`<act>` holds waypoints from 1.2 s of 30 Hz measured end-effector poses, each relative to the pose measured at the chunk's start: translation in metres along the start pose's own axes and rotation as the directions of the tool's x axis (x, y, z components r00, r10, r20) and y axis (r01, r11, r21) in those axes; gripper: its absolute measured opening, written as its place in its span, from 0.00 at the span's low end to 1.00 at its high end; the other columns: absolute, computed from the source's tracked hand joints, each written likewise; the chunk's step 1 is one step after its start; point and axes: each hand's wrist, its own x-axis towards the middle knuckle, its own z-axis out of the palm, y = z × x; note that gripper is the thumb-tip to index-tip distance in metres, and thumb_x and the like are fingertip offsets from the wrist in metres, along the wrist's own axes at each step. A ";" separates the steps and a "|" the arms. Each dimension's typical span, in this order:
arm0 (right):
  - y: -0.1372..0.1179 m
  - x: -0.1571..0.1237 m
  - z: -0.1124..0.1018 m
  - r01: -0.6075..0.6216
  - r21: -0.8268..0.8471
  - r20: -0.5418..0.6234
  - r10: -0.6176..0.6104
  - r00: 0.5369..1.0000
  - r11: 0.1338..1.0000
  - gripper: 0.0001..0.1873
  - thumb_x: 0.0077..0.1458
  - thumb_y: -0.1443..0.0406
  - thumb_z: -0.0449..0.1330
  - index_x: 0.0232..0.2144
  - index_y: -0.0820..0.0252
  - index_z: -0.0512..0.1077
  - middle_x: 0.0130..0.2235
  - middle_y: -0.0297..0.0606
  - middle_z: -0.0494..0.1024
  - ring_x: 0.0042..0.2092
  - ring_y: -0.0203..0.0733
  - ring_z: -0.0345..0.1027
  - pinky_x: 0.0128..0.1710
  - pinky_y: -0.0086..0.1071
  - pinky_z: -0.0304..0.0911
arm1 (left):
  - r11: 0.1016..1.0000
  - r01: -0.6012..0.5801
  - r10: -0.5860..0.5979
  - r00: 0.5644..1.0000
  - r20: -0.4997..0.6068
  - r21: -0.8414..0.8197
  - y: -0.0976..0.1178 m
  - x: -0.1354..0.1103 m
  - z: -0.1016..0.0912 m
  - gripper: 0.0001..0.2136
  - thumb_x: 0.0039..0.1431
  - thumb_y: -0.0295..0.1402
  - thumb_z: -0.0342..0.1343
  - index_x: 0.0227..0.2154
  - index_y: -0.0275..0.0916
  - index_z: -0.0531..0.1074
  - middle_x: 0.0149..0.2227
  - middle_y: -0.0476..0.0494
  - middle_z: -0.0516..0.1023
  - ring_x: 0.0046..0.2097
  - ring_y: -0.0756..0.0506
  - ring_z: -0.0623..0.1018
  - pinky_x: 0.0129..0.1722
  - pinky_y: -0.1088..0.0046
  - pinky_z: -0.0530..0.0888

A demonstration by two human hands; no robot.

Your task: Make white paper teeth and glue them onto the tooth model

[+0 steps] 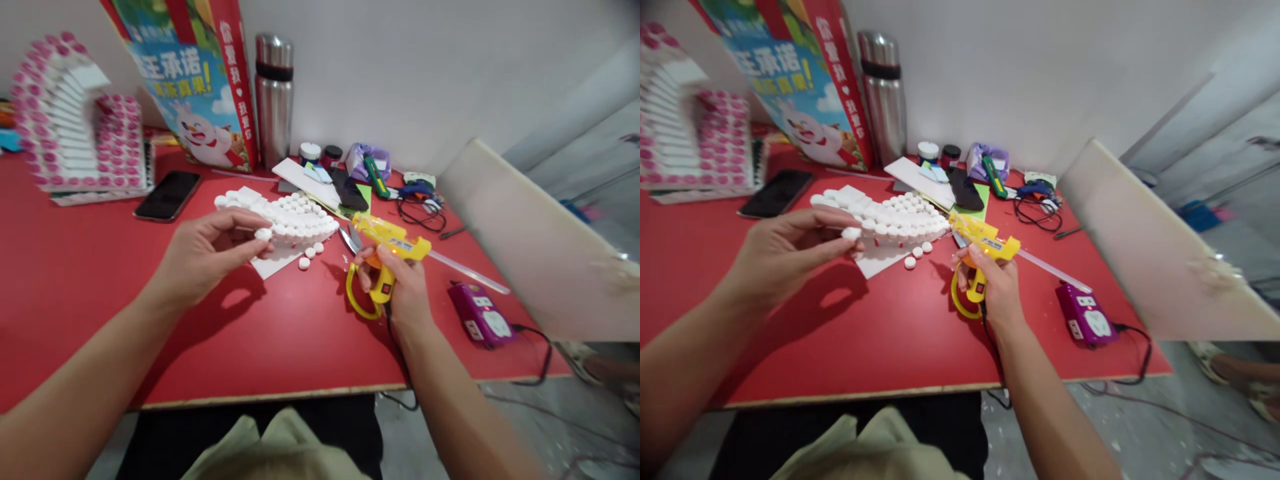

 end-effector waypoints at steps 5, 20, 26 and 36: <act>0.000 0.000 0.006 -0.022 -0.024 0.001 0.022 1.000 0.999 0.13 0.57 0.56 0.68 0.30 0.61 0.79 0.31 0.38 0.82 0.20 0.33 0.68 0.19 0.29 0.60 | 0.972 0.120 -0.143 0.984 -0.105 -0.200 -0.004 -0.001 -0.011 0.13 0.49 0.32 0.75 0.39 0.39 0.85 0.42 0.43 0.85 0.40 0.46 0.83 0.42 0.72 0.81; -0.020 -0.008 0.024 -0.063 -0.094 0.158 0.077 0.984 0.994 0.11 0.56 0.57 0.70 0.36 0.60 0.82 0.35 0.41 0.84 0.24 0.38 0.73 0.22 0.32 0.67 | 0.830 0.200 -0.291 0.952 -0.098 -0.521 -0.007 -0.006 -0.023 0.10 0.49 0.27 0.73 0.37 0.41 0.85 0.37 0.47 0.86 0.38 0.49 0.85 0.43 0.75 0.83; -0.021 -0.007 0.037 -0.029 -0.136 0.243 0.062 0.968 0.990 0.12 0.60 0.56 0.68 0.32 0.60 0.80 0.30 0.38 0.81 0.24 0.39 0.72 0.24 0.34 0.67 | 0.779 0.268 -0.361 0.931 -0.057 -0.568 -0.012 -0.004 -0.018 0.10 0.47 0.25 0.74 0.34 0.40 0.86 0.38 0.46 0.87 0.36 0.50 0.85 0.40 0.80 0.82; 0.000 -0.013 0.034 -0.066 -0.158 0.380 0.123 0.917 0.985 0.17 0.62 0.54 0.65 0.27 0.60 0.78 0.25 0.38 0.78 0.27 0.43 0.73 0.30 0.36 0.67 | 0.766 0.385 -0.380 0.917 0.121 -0.515 -0.022 -0.007 -0.002 0.12 0.51 0.30 0.74 0.40 0.39 0.87 0.46 0.38 0.87 0.47 0.42 0.86 0.53 0.68 0.82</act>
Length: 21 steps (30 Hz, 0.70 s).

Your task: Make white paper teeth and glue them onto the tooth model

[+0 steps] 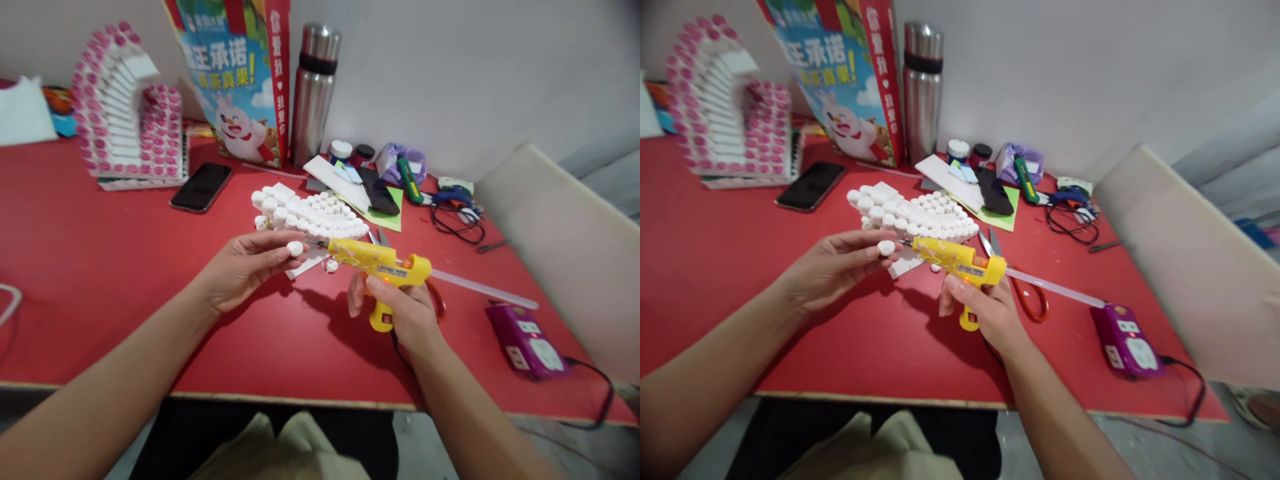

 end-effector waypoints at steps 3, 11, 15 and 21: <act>0.000 -0.001 -0.001 -0.018 -0.021 0.024 0.018 1.000 1.000 0.18 0.62 0.54 0.65 0.25 0.60 0.77 0.24 0.38 0.78 0.27 0.43 0.73 0.31 0.37 0.67 | 1.000 -0.003 0.003 1.000 -0.017 -0.003 -0.002 0.001 0.001 0.12 0.49 0.30 0.76 0.38 0.39 0.87 0.41 0.40 0.87 0.41 0.45 0.86 0.48 0.71 0.83; 0.004 -0.003 0.000 -0.055 -0.040 0.029 0.056 0.998 0.998 0.20 0.62 0.54 0.65 0.22 0.59 0.76 0.23 0.37 0.77 0.27 0.42 0.72 0.30 0.37 0.66 | 1.000 -0.004 0.004 1.000 -0.015 0.011 -0.005 0.003 -0.001 0.13 0.49 0.28 0.75 0.39 0.38 0.85 0.43 0.42 0.86 0.38 0.47 0.86 0.44 0.71 0.83; 0.003 -0.002 0.001 -0.073 -0.052 0.025 0.075 0.997 0.996 0.22 0.60 0.52 0.66 0.21 0.59 0.75 0.22 0.37 0.76 0.25 0.42 0.71 0.29 0.36 0.66 | 1.000 -0.001 0.001 1.000 -0.008 0.026 -0.006 0.005 -0.002 0.12 0.48 0.28 0.75 0.37 0.37 0.84 0.39 0.43 0.86 0.38 0.45 0.86 0.44 0.69 0.83; 0.003 -0.001 0.002 -0.084 -0.051 0.007 0.084 0.996 0.995 0.22 0.59 0.53 0.67 0.19 0.59 0.74 0.20 0.36 0.75 0.24 0.41 0.71 0.27 0.35 0.64 | 0.999 -0.013 0.013 1.000 -0.002 0.034 -0.005 0.006 0.000 0.12 0.48 0.29 0.76 0.36 0.37 0.84 0.37 0.43 0.86 0.38 0.45 0.85 0.43 0.70 0.83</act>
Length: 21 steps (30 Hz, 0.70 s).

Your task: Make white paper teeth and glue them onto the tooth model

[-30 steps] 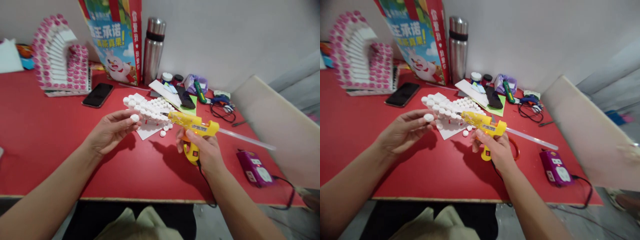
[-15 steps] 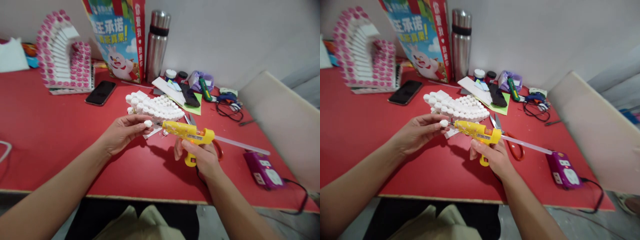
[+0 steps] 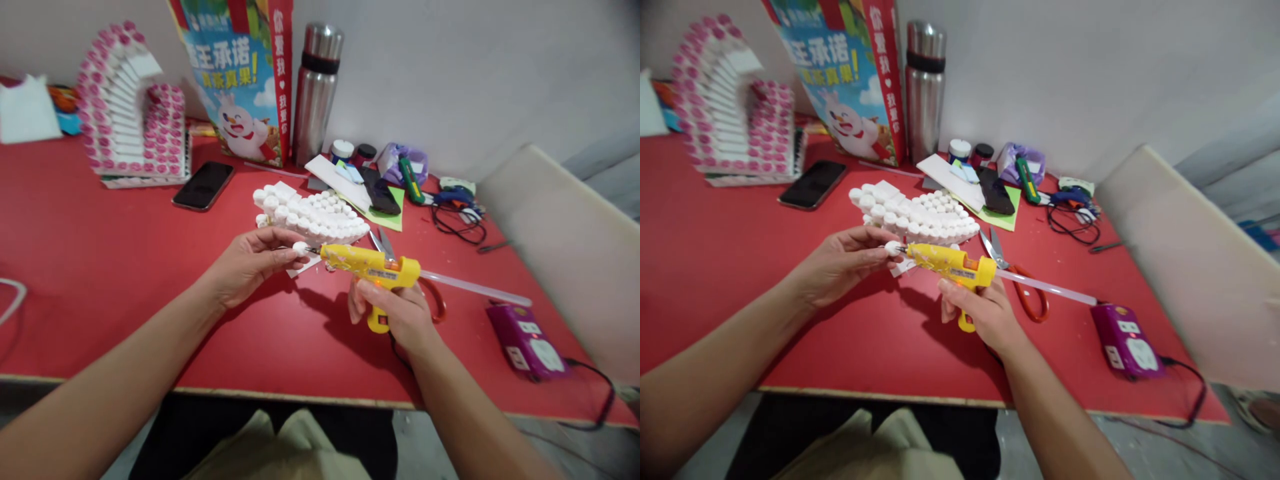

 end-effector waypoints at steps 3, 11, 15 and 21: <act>0.000 0.000 0.000 -0.007 0.008 0.003 0.007 1.000 1.000 0.23 0.59 0.52 0.67 0.18 0.59 0.73 0.20 0.36 0.75 0.23 0.40 0.71 0.26 0.34 0.63 | 1.000 0.011 -0.011 1.000 -0.002 -0.001 0.001 -0.001 0.001 0.12 0.47 0.30 0.76 0.36 0.37 0.84 0.36 0.43 0.86 0.38 0.46 0.85 0.43 0.70 0.82; -0.002 0.002 0.002 0.004 0.005 -0.020 -0.004 1.000 1.000 0.23 0.58 0.53 0.67 0.17 0.59 0.72 0.19 0.35 0.74 0.21 0.38 0.70 0.23 0.32 0.61 | 1.000 0.021 -0.021 1.000 -0.020 -0.015 0.002 -0.002 0.004 0.13 0.45 0.30 0.77 0.36 0.36 0.86 0.35 0.42 0.86 0.37 0.46 0.85 0.43 0.70 0.82; -0.003 0.002 0.001 -0.003 0.002 -0.026 0.004 1.000 1.000 0.24 0.58 0.53 0.67 0.16 0.59 0.71 0.18 0.35 0.73 0.20 0.38 0.69 0.22 0.32 0.60 | 0.999 0.024 -0.024 1.000 -0.006 -0.044 0.002 -0.002 0.004 0.13 0.45 0.30 0.77 0.36 0.36 0.86 0.34 0.43 0.86 0.36 0.48 0.85 0.41 0.75 0.82; 0.000 0.001 0.001 -0.021 0.001 -0.024 0.021 0.999 1.000 0.24 0.58 0.53 0.67 0.17 0.59 0.71 0.18 0.34 0.73 0.21 0.37 0.69 0.23 0.31 0.61 | 0.998 -0.002 0.003 1.000 0.021 -0.070 0.002 0.000 0.003 0.12 0.47 0.30 0.77 0.36 0.36 0.86 0.37 0.44 0.86 0.38 0.49 0.85 0.42 0.77 0.83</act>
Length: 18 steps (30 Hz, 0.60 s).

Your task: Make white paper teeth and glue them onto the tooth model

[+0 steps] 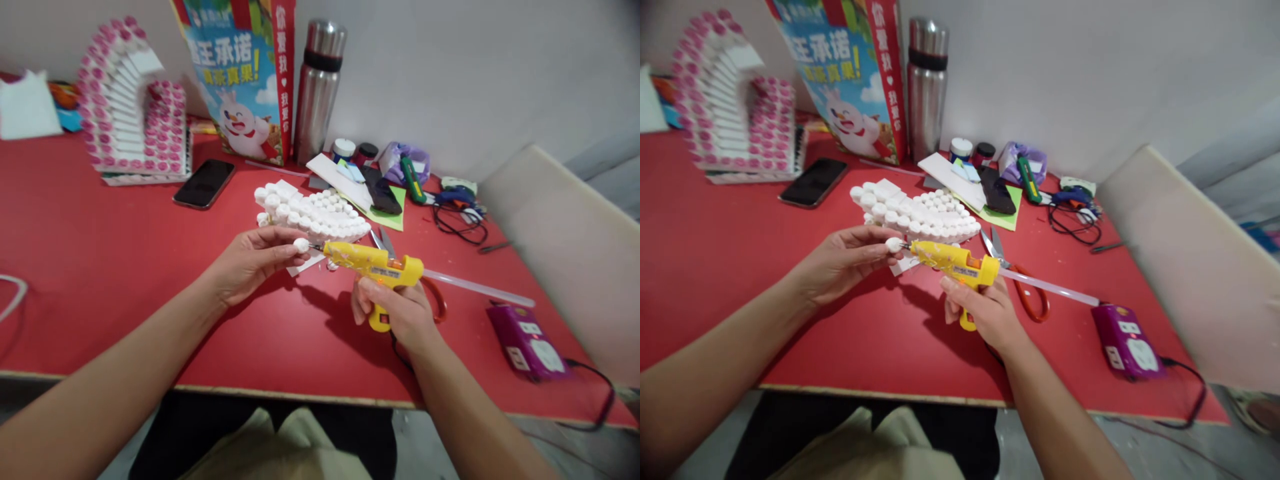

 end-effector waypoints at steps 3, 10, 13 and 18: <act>0.002 0.000 0.000 -0.007 0.006 0.007 0.007 1.000 1.000 0.24 0.58 0.53 0.67 0.17 0.59 0.71 0.18 0.34 0.73 0.21 0.37 0.69 0.23 0.31 0.61 | 1.000 0.000 0.000 1.000 0.012 -0.004 -0.001 0.001 -0.002 0.11 0.48 0.29 0.76 0.36 0.36 0.86 0.37 0.44 0.86 0.38 0.48 0.85 0.42 0.78 0.83; 0.001 -0.002 0.000 -0.010 -0.002 -0.002 0.010 1.000 1.000 0.24 0.57 0.53 0.68 0.17 0.59 0.71 0.18 0.34 0.72 0.20 0.37 0.69 0.23 0.31 0.61 | 1.000 0.011 -0.011 1.000 0.024 -0.014 -0.002 0.001 -0.002 0.12 0.48 0.29 0.76 0.37 0.36 0.86 0.37 0.43 0.87 0.38 0.48 0.86 0.41 0.77 0.83; 0.000 -0.001 -0.001 -0.010 -0.011 -0.007 0.010 1.000 1.000 0.25 0.57 0.52 0.68 0.16 0.59 0.70 0.18 0.34 0.72 0.20 0.37 0.69 0.22 0.31 0.60 | 1.000 0.009 -0.009 1.000 0.027 -0.022 -0.001 0.001 -0.002 0.11 0.48 0.29 0.76 0.36 0.37 0.86 0.38 0.44 0.87 0.39 0.48 0.86 0.42 0.77 0.83; 0.001 0.001 -0.001 0.005 -0.008 -0.016 -0.005 1.000 1.000 0.26 0.57 0.51 0.69 0.16 0.60 0.70 0.18 0.35 0.72 0.20 0.37 0.68 0.22 0.31 0.60 | 1.000 0.004 -0.004 1.000 0.028 -0.009 -0.001 0.001 -0.002 0.11 0.48 0.30 0.76 0.36 0.38 0.86 0.39 0.44 0.87 0.36 0.50 0.85 0.42 0.77 0.83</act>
